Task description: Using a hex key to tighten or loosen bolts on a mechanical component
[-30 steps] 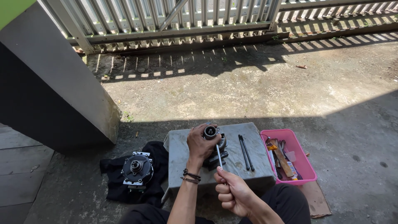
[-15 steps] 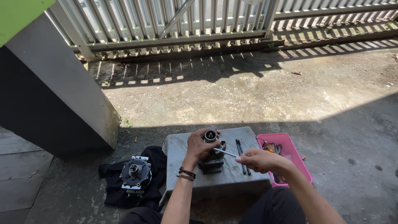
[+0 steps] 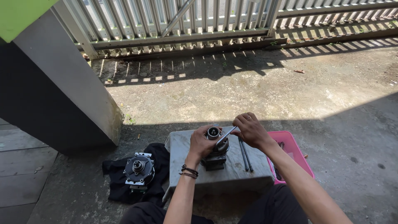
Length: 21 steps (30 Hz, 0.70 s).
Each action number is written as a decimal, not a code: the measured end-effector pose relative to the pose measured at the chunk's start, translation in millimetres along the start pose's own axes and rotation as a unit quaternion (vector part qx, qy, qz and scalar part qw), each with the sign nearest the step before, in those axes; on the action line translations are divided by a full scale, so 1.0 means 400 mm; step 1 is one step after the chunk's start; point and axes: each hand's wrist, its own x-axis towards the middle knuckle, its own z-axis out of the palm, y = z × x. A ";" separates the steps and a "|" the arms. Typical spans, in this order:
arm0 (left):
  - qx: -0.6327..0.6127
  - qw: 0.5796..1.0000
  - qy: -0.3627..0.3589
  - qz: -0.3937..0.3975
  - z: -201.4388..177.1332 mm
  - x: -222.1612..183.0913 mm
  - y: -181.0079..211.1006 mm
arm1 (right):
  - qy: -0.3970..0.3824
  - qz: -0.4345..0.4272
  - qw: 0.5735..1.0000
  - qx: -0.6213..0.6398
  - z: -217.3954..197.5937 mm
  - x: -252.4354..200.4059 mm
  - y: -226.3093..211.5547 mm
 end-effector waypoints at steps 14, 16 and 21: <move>-0.052 0.988 -0.044 0.136 -0.006 0.027 -0.062 | 0.092 -0.085 0.992 -0.014 -0.080 0.051 0.016; -0.093 0.986 -0.051 0.132 -0.014 0.023 -0.058 | 0.087 -0.086 0.992 -0.013 -0.082 0.045 0.011; -0.131 0.981 -0.035 0.140 -0.014 0.020 -0.044 | 0.019 0.125 0.968 0.216 -0.066 0.029 0.034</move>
